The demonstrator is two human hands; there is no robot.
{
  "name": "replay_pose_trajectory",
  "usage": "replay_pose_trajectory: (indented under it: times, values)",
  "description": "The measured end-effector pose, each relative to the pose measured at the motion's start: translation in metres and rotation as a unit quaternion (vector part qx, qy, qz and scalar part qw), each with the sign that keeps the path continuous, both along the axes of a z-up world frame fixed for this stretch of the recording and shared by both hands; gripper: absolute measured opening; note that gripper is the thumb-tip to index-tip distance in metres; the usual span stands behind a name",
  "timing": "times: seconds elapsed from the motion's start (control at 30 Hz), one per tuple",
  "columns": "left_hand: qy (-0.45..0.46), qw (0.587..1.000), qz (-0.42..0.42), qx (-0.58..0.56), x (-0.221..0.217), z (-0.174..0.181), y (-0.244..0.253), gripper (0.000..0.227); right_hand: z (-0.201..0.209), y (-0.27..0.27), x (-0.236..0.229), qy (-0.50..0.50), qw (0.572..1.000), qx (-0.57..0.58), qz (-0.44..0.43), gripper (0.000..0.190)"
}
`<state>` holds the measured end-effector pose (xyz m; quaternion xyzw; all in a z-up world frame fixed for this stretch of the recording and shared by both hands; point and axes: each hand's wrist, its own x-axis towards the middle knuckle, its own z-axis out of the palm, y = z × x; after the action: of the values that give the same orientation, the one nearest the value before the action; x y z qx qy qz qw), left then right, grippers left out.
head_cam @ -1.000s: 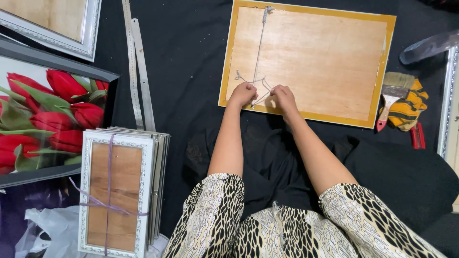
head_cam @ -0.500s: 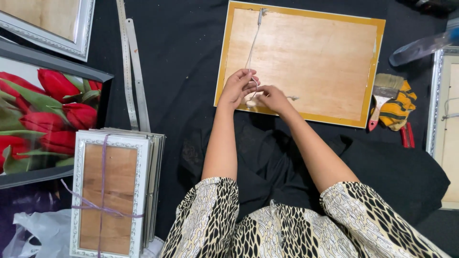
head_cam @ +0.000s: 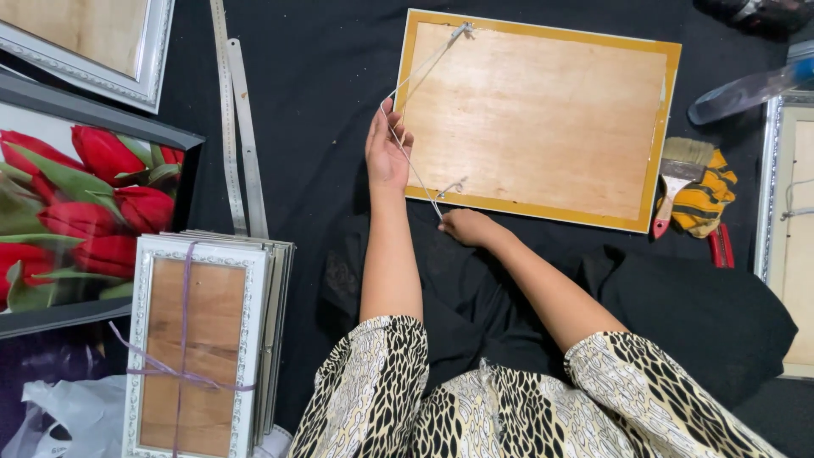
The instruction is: Brushing the back of a picture frame and tying a hanging string to the mounting hardware.
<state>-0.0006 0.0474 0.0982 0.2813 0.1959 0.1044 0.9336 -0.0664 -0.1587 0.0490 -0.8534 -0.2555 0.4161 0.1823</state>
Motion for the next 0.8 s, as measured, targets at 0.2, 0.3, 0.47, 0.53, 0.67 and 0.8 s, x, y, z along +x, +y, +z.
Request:
replay_pose_trajectory:
  times: [0.2,0.3,0.47,0.53,0.67,0.8]
  values:
    - [-0.005,1.0,0.006,-0.016,-0.005,0.016,0.004,0.041,-0.04,-0.048,0.017,0.046,0.987,-0.152,0.034,0.038]
    - [0.001,1.0,0.014,-0.023,-0.007,0.02,0.008,0.041,-0.025,-0.061,0.043,0.084,0.979,-0.187,-0.001,0.044]
    - [-0.007,0.997,0.061,-0.046,-0.004,0.01,0.021,0.043,0.116,-0.06,0.063,-0.02,0.993,-0.045,-0.111,0.034]
    - [-0.004,0.996,0.076,-0.052,-0.006,0.008,0.025,0.043,0.153,-0.057,0.059,-0.024,0.984,0.083,-0.156,0.035]
    - [0.015,0.997,0.071,-0.035,-0.003,0.005,0.026,0.043,0.164,-0.044,0.056,0.001,0.89,0.354,-0.286,0.022]
    - [0.039,0.997,0.064,-0.027,-0.005,0.01,0.019,0.042,0.183,-0.024,0.052,0.031,0.808,0.473,-0.35,0.025]
